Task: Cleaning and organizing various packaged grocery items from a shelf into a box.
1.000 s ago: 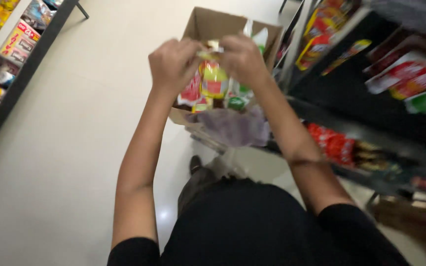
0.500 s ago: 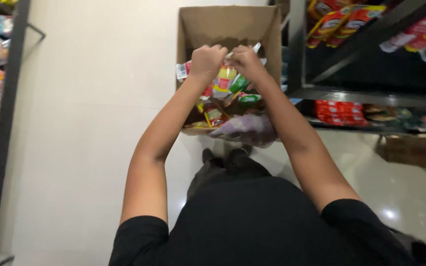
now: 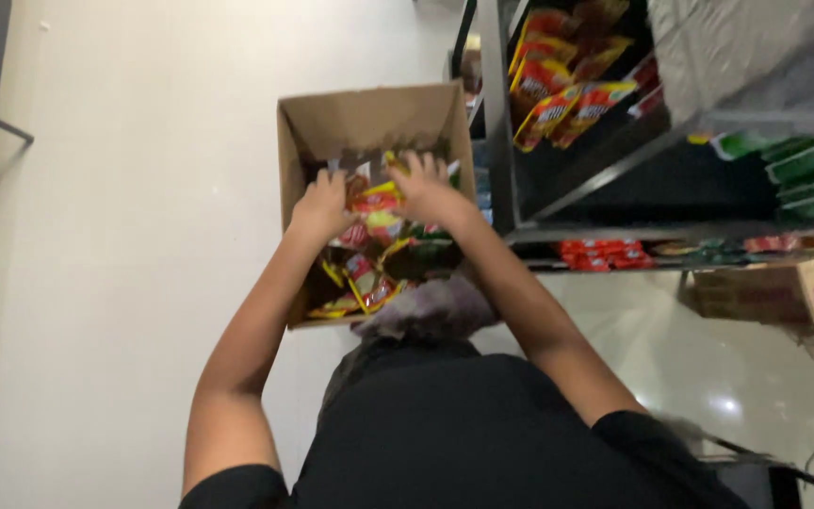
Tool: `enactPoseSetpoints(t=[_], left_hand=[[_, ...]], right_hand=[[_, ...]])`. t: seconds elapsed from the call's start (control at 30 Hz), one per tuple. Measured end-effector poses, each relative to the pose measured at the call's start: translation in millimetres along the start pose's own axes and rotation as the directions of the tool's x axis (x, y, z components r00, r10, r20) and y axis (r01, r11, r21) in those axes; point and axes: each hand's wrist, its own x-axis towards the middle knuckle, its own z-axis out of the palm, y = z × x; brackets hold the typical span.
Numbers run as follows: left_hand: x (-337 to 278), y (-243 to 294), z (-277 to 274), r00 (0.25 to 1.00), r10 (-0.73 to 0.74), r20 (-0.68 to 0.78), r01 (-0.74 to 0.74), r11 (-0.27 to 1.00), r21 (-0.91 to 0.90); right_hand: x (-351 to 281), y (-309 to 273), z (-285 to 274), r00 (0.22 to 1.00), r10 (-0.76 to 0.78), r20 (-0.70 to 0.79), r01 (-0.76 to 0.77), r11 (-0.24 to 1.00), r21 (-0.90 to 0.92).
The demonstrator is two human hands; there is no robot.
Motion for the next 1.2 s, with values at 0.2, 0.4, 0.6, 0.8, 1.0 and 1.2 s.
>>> enactPoseSetpoints(t=[0.2, 0.4, 0.6, 0.8, 1.0, 1.2], left_hand=[[-29, -5, -49, 0.993, 0.116, -0.027, -0.119, 0.973, -0.196], [-29, -55, -52, 0.896, 0.444, -0.007, -0.434, 0.872, -0.228], [-43, -78, -110, 0.683, 0.714, -0.154, -0.723, 0.633, -0.276], [-36, -108, -116, 0.634, 0.749, -0.195, -0.757, 0.549, -0.354], [-28, -111, -113, 0.635, 0.729, -0.253, -0.766, 0.553, -0.328], [4, -125, -125, 0.541, 0.815, -0.208, -0.816, 0.449, -0.365]], right_hand=[[-28, -36, -41, 0.987, -0.008, 0.158, -0.025, 0.978, 0.206], [-46, -127, -93, 0.996, 0.086, 0.011, -0.087, 0.966, 0.243], [-36, -176, -10, 0.955, 0.276, -0.107, -0.23, 0.92, 0.318], [-56, -214, -4, 0.898, 0.44, 0.03, -0.428, 0.852, 0.302], [-80, -190, 4, 0.771, 0.633, -0.07, -0.613, 0.768, 0.185], [-65, -205, 12, 0.692, 0.721, -0.043, -0.68, 0.67, 0.297]])
